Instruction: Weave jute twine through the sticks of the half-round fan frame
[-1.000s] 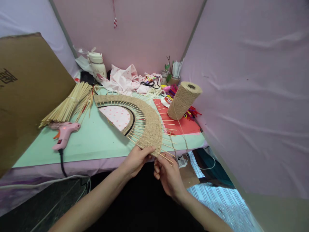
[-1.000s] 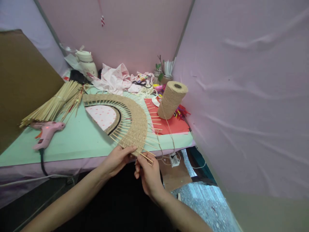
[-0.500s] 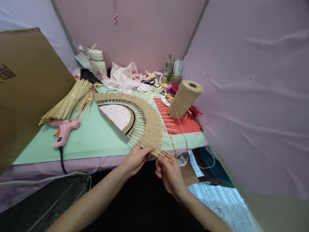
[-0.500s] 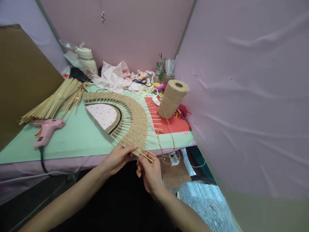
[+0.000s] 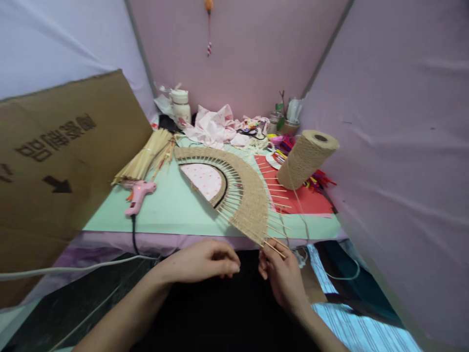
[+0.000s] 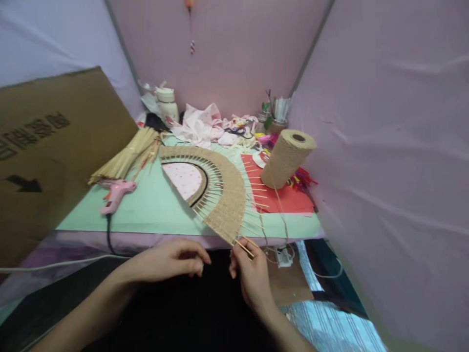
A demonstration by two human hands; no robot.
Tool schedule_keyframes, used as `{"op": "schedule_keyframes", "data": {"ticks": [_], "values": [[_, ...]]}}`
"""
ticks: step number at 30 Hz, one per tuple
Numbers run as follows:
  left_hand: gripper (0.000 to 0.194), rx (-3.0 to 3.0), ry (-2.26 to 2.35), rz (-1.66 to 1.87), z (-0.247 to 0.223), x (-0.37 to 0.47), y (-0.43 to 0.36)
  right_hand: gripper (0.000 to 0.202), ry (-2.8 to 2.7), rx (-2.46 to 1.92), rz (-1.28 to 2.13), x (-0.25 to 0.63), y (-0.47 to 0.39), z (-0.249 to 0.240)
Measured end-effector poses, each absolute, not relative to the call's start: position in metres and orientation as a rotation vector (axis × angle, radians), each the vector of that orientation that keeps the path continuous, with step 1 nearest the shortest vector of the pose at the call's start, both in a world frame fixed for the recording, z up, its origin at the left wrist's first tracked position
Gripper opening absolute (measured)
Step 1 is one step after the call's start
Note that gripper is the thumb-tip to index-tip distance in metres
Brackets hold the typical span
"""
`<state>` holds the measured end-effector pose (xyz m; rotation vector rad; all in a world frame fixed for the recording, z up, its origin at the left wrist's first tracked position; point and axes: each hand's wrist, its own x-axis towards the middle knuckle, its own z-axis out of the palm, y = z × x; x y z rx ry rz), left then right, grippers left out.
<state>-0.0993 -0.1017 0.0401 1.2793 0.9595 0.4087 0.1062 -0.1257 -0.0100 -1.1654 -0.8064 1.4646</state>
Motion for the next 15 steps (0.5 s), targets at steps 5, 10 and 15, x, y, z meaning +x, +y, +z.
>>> {"op": "schedule_keyframes", "data": {"ticks": [5,10,15], "values": [[0.029,1.598,2.123,0.974,0.061,-0.183,-0.105,0.034,-0.812,-1.184,1.476,0.107,-0.126,-0.010],[0.061,1.589,2.810,0.570,0.028,-0.238,-0.081,0.035,-0.820,-1.212,1.484,0.109,-0.127,-0.009],[0.049,1.516,2.695,0.324,0.019,-0.238,-0.086,0.034,-0.840,-1.227,1.454,0.109,-0.126,-0.009]]}}
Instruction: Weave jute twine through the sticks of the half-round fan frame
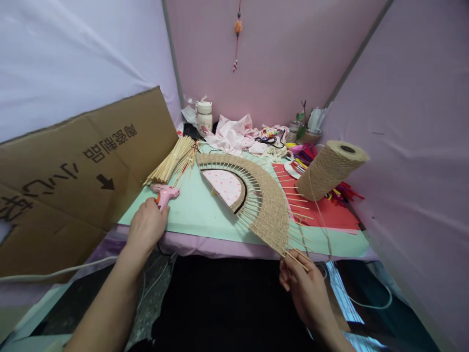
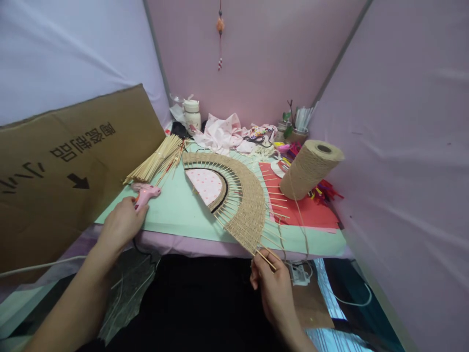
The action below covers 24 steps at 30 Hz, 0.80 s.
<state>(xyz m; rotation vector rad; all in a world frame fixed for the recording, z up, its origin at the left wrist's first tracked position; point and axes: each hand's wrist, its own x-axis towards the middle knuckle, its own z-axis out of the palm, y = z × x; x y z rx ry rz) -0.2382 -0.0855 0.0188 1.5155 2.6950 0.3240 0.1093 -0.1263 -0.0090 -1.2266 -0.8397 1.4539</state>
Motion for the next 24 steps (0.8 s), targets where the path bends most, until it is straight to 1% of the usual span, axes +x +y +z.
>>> {"op": "schedule_keyframes", "data": {"ticks": [3,5,7,9,11,12,14,16,19,22,24], "values": [[0.047,1.496,2.633,0.306,0.036,-0.228,-0.111,0.035,-0.830,-1.227,1.468,0.109,-0.126,-0.009],[0.047,1.497,2.533,0.421,0.050,-0.221,-0.130,0.035,-0.827,-1.234,1.475,0.109,-0.126,-0.009],[0.048,1.519,2.342,0.709,0.060,-0.213,-0.145,0.034,-0.831,-1.236,1.476,0.110,-0.126,-0.009],[0.047,1.434,2.026,1.072,0.065,-0.202,-0.151,0.031,-0.843,-1.222,1.480,0.111,-0.125,-0.009],[0.039,1.224,1.620,1.309,0.060,-0.185,-0.149,0.029,-0.867,-1.195,1.497,0.112,-0.124,-0.010],[0.032,1.101,1.424,1.346,0.055,-0.176,-0.147,0.028,-0.874,-1.184,1.510,0.113,-0.124,-0.010],[0.022,0.883,1.125,1.306,0.039,-0.157,-0.141,0.027,-0.873,-1.172,1.532,0.114,-0.123,-0.010],[0.028,0.786,1.001,1.210,0.022,-0.142,-0.139,0.025,-0.850,-1.173,1.543,0.115,-0.122,-0.008],[0.039,0.946,1.017,1.034,-0.001,-0.134,-0.141,0.024,-0.822,-1.189,1.555,0.116,-0.120,-0.007],[0.036,1.168,1.044,0.913,-0.012,-0.134,-0.148,0.022,-0.820,-1.203,1.567,0.116,-0.120,-0.007],[0.034,1.262,1.049,0.911,-0.014,-0.132,-0.152,0.021,-0.830,-1.204,1.565,0.117,-0.119,-0.008]]}}
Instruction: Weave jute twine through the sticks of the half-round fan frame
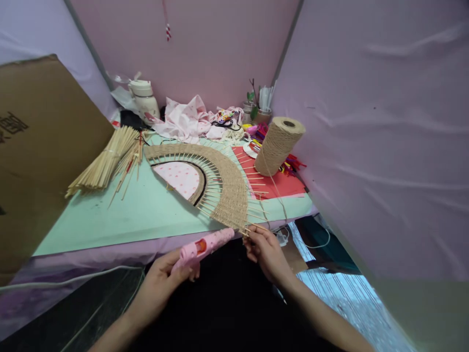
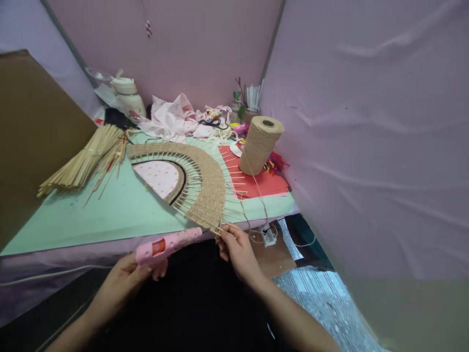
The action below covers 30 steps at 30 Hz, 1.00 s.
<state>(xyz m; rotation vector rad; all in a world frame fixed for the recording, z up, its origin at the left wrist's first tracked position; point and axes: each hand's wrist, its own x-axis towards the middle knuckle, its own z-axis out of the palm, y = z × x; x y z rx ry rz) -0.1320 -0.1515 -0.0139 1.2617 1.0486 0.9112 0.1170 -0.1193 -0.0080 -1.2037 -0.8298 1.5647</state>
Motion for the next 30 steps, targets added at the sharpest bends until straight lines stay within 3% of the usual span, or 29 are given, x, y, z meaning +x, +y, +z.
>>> {"op": "schedule_keyframes", "data": {"ticks": [12,21,30], "values": [[0.032,1.389,0.859,0.902,-0.026,-0.122,-0.164,0.021,-0.835,-1.183,1.575,0.119,-0.118,-0.013],[0.029,1.760,0.818,1.164,-0.028,-0.118,-0.155,0.021,-0.831,-1.199,1.582,0.120,-0.118,-0.009],[0.028,1.824,0.749,1.164,-0.028,-0.114,-0.152,0.021,-0.822,-1.220,1.578,0.119,-0.118,-0.007]]}}
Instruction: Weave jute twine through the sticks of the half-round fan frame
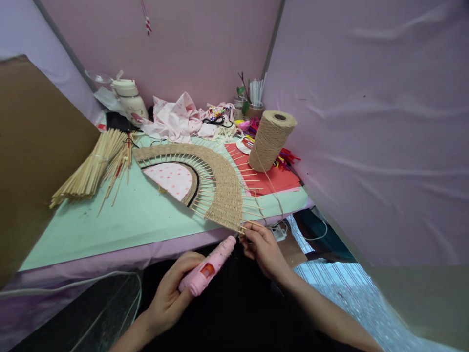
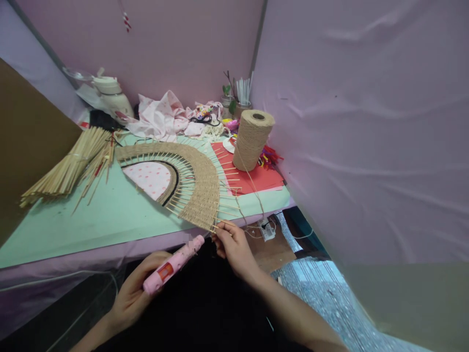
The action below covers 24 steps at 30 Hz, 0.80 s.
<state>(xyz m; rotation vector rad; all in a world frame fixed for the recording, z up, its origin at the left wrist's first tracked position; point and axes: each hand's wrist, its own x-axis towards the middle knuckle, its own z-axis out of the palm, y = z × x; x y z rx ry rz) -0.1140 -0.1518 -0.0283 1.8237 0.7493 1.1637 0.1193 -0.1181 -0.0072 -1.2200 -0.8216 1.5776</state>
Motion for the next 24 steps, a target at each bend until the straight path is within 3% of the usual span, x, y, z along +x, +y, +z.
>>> {"op": "schedule_keyframes", "data": {"ticks": [24], "values": [[0.027,1.818,0.736,1.146,-0.0268,-0.1112,-0.1506,0.019,-0.809,-1.206,1.586,0.1202,-0.1187,-0.0097]]}}
